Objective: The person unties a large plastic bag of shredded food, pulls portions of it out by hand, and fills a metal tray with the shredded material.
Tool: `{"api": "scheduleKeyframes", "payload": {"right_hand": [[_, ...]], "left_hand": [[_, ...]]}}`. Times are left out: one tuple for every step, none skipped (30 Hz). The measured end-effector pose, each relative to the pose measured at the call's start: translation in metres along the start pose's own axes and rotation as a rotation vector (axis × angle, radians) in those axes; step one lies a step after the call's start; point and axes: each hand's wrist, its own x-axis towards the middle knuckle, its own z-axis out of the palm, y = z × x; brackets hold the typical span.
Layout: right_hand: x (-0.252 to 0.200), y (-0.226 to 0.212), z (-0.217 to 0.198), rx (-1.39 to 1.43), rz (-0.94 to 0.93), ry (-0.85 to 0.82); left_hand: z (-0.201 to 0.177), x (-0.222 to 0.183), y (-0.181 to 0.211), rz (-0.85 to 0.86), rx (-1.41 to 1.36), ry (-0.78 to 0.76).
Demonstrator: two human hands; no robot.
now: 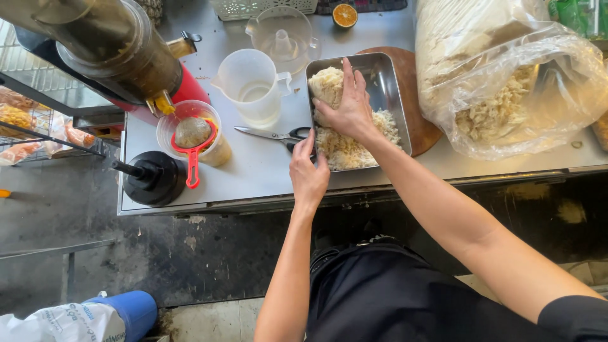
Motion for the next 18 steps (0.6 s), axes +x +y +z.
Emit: {"api": "scheduleKeyframes", "payload": {"right_hand": [[-0.001, -0.001, -0.003, -0.021, -0.029, 0.000], [-0.003, -0.001, -0.005, -0.042, -0.059, -0.001], [-0.009, -0.008, -0.012, -0.043, -0.057, -0.001], [-0.015, -0.016, -0.019, -0.010, -0.189, 0.073], [-0.021, -0.024, -0.025, 0.024, -0.323, 0.146], [-0.027, -0.028, -0.025, 0.024, -0.321, 0.144], [-0.032, -0.032, -0.025, -0.031, -0.390, 0.199], [-0.038, -0.035, -0.026, -0.085, -0.458, 0.252], [-0.037, -0.035, -0.023, -0.086, -0.456, 0.253], [-0.035, -0.035, -0.021, -0.154, -0.461, 0.252], [-0.035, -0.033, -0.019, -0.223, -0.463, 0.250], [-0.028, -0.027, -0.012, -0.226, -0.458, 0.251], [-0.020, -0.021, -0.005, -0.340, -0.462, 0.314], [-0.011, -0.015, 0.002, -0.455, -0.464, 0.377], [-0.008, -0.019, 0.002, -0.453, -0.462, 0.380], [-0.004, -0.023, 0.003, -0.476, -0.411, 0.338], [0.000, -0.027, 0.003, -0.499, -0.360, 0.295], [-0.001, -0.030, 0.003, -0.496, -0.358, 0.298]], "left_hand": [[-0.001, 0.000, 0.000, 0.015, -0.007, 0.004], [-0.001, 0.000, 0.000, 0.030, -0.014, 0.008], [-0.002, -0.001, 0.001, 0.030, -0.015, 0.006], [-0.002, -0.001, 0.002, 0.024, -0.022, 0.001], [-0.003, -0.002, 0.002, 0.017, -0.027, -0.002], [-0.004, -0.001, 0.001, 0.016, -0.027, -0.003], [-0.003, -0.002, 0.001, 0.019, -0.023, -0.003], [-0.003, -0.002, 0.001, 0.023, -0.020, -0.003], [-0.004, -0.001, 0.002, 0.023, -0.020, -0.006], [-0.006, 0.000, 0.003, 0.028, -0.008, -0.016], [-0.006, 0.000, 0.004, 0.032, 0.001, -0.028], [-0.007, -0.001, 0.004, 0.032, 0.000, -0.033], [-0.009, 0.000, 0.005, -0.007, -0.020, -0.075], [-0.011, 0.000, 0.005, -0.046, -0.040, -0.116], [-0.010, 0.000, 0.005, -0.043, -0.037, -0.118], [-0.009, 0.000, 0.004, 0.003, -0.005, -0.072], [-0.008, -0.001, 0.003, 0.049, 0.027, -0.025], [-0.008, -0.001, 0.001, 0.052, 0.029, -0.027]]}}
